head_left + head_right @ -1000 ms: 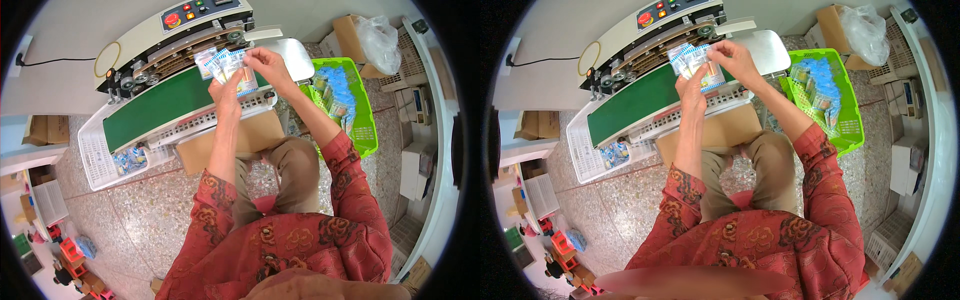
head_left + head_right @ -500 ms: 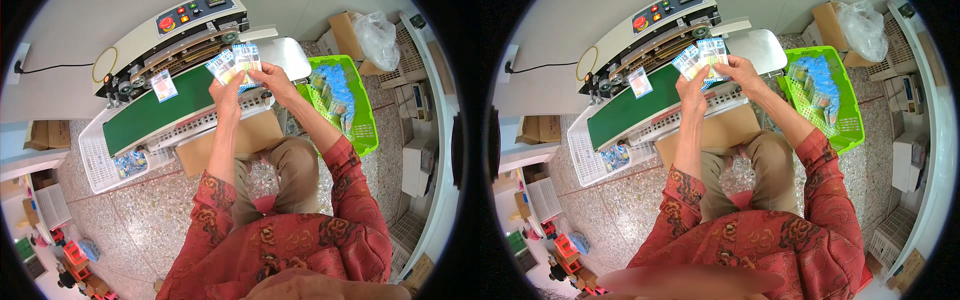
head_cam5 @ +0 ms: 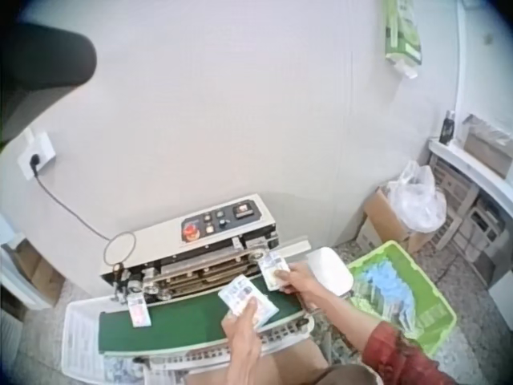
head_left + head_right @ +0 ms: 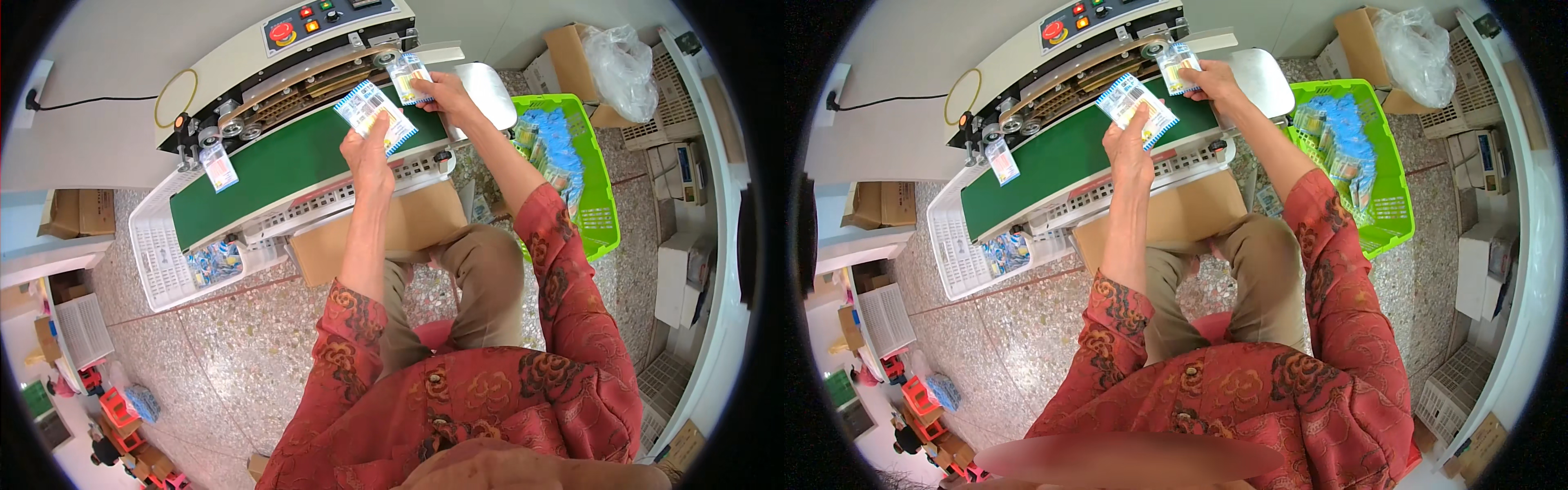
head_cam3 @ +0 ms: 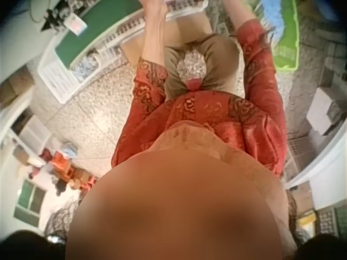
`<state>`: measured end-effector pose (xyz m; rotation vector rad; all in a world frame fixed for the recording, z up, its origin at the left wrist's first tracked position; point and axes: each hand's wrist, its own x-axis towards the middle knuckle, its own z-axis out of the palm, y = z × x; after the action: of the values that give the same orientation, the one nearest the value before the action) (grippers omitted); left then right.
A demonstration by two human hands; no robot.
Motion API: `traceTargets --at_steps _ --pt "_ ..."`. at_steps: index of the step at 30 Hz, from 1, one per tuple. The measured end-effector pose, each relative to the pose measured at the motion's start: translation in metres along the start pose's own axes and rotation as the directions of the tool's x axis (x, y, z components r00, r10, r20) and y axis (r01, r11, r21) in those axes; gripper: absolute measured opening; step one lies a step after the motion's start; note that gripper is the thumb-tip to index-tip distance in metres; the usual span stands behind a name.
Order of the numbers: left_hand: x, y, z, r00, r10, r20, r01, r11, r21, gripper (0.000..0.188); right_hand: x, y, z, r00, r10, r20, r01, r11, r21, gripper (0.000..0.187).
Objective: Sealing small plastic bags containing toy components using a bench-top heat sealer machine.
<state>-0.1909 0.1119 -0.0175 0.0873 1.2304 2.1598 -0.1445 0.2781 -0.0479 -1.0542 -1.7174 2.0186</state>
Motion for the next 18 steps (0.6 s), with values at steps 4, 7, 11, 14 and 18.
traceTargets --at_steps 4,7,11,14,18 --pt "0.000 0.000 0.000 1.000 -0.003 -0.031 0.003 1.000 0.014 0.023 0.008 0.004 0.013 0.999 -0.026 0.041 0.028 0.998 -0.050 0.028" --pt "0.000 0.000 0.000 1.000 -0.015 -0.024 0.015 1.000 0.017 0.022 0.004 0.004 0.024 0.989 -0.146 0.036 0.150 0.958 -0.243 0.032" --pt "-0.003 0.003 0.004 1.000 -0.004 -0.012 0.005 1.000 0.020 0.020 -0.028 -0.008 0.025 0.863 -0.502 -0.052 0.446 0.808 -0.385 0.031" --pt "-0.004 0.005 0.003 0.999 -0.039 0.036 0.036 0.996 0.085 0.027 -0.071 -0.016 0.026 0.951 -0.269 0.154 0.269 0.963 0.016 0.030" --pt "-0.002 -0.002 0.005 0.983 -0.157 0.098 0.130 0.963 0.234 0.036 -0.072 -0.006 0.009 0.955 -0.133 0.264 0.120 0.991 0.065 0.022"
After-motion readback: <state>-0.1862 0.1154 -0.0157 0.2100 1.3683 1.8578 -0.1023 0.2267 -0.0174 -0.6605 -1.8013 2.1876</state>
